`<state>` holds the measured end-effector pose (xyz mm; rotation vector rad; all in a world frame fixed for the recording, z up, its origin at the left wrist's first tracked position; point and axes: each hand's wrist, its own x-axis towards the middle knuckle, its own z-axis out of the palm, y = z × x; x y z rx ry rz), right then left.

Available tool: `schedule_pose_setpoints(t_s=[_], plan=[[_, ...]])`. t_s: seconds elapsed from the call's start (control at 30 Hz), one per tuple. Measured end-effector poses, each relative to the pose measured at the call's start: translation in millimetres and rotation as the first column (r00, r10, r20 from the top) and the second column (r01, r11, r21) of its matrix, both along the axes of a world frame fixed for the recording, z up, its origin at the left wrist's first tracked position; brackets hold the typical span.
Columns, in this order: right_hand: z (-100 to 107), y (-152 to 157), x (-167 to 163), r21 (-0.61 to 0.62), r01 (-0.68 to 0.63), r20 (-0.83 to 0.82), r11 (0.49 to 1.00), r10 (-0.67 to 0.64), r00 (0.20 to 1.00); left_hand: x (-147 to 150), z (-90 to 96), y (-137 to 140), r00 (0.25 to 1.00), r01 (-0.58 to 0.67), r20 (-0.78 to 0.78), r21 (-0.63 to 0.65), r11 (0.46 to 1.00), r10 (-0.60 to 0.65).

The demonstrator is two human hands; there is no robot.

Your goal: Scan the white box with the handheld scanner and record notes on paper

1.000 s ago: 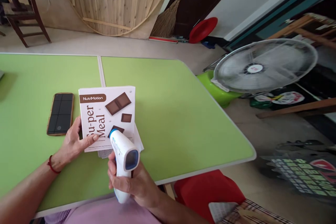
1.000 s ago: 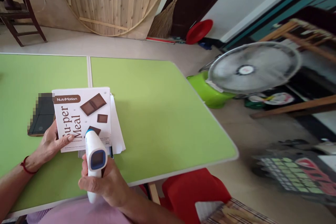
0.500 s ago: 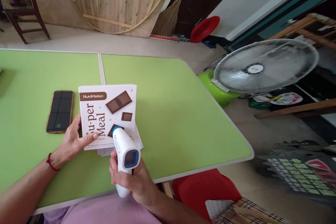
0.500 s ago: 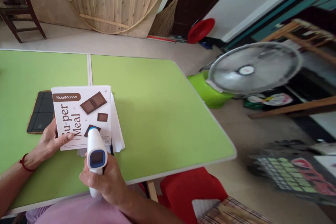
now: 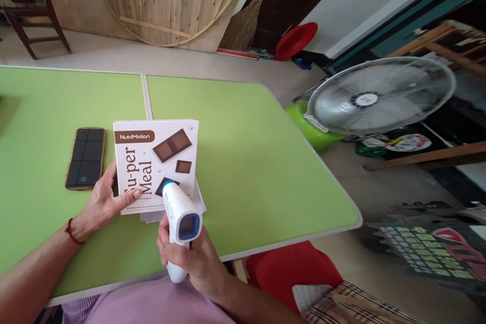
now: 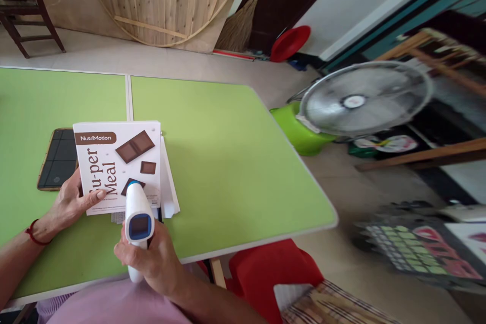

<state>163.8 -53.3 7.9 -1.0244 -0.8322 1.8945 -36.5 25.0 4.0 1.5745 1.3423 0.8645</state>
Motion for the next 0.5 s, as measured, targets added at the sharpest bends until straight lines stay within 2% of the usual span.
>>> schedule_pose_setpoints(t_s=[0.23, 0.37, 0.5], plan=[[-1.5, -1.9, -0.1, -0.040, 0.009, 0.016, 0.999, -0.008, 1.000, 0.0, 2.8, -0.8, 0.999, -0.014, -0.031, -0.014, 1.000, 0.014], [0.0, -1.4, -1.5, 0.021, -0.004, 0.038, 1.000, 0.003, 0.999, 0.3, 4.0, -0.6, 0.999, -0.013, -0.034, -0.019, 1.000, 0.012], [1.6, -1.1, -2.2, 0.018, -0.006, 0.053, 1.000, 0.005, 0.999, -0.2, 3.1, -0.1, 0.998, -0.012, -0.055, -0.011, 1.000, 0.011]])
